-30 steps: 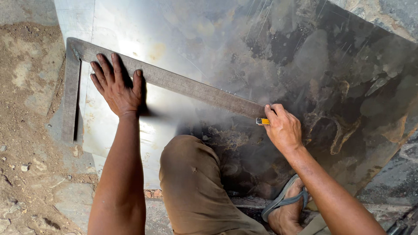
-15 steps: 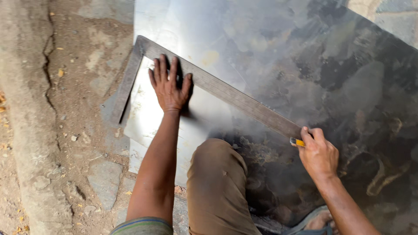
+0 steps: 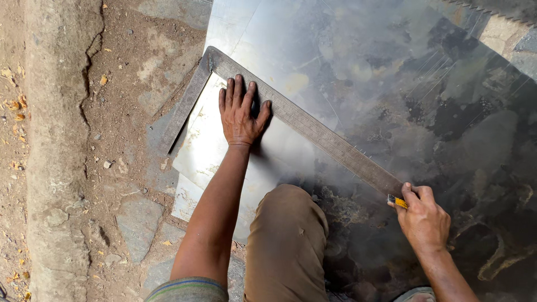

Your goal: The person uses a metal ruler and a yellow marker to draw straight lines on a large metal sheet. They repeatedly reposition the ruler and mark multiple lines across the surface.

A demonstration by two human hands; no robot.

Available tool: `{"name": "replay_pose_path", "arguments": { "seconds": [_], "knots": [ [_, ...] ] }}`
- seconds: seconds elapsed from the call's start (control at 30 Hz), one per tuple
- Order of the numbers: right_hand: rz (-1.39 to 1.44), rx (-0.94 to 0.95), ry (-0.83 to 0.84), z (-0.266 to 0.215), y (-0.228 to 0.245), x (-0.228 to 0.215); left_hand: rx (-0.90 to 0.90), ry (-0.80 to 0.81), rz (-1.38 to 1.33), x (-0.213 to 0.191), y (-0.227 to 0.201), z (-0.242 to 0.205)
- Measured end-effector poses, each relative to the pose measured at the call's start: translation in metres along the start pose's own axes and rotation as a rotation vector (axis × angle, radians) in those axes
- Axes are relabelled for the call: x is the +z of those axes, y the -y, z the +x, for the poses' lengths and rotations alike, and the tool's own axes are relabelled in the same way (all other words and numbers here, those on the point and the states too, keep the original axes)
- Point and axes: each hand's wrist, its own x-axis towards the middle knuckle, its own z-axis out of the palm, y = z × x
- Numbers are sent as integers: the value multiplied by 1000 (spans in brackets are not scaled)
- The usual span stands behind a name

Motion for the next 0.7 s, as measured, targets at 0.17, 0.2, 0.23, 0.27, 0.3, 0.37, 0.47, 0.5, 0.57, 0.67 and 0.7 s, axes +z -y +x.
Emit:
{"name": "replay_pose_path", "arguments": {
  "seconds": [0.17,0.2,0.23,0.27,0.3,0.37,0.47,0.5,0.57,0.67,0.7],
  "knots": [
    [34,-10,-22,1,2,-4,13,15,-27,0,2,3],
    [33,-7,-21,0,3,-5,13,19,-38,0,2,2],
    [31,-4,-20,0,3,-5,5,25,-39,0,2,1],
    [29,1,-24,0,3,-6,0,28,-43,1,2,2],
    [34,-2,-30,1,3,-6,-6,30,-47,2,2,3],
    [48,-11,-40,1,4,-6,-8,25,-41,2,2,1],
    [28,-5,-21,1,3,-6,-3,24,-35,4,3,1],
    [33,-10,-30,2,3,-5,-1,25,-35,5,3,1],
    [44,-20,-45,1,2,-4,8,19,-23,6,5,0],
    [55,-17,-49,1,1,-1,12,26,-20,7,6,2],
    [52,-20,-45,1,1,-1,9,33,-21,8,6,2]
  ]
}}
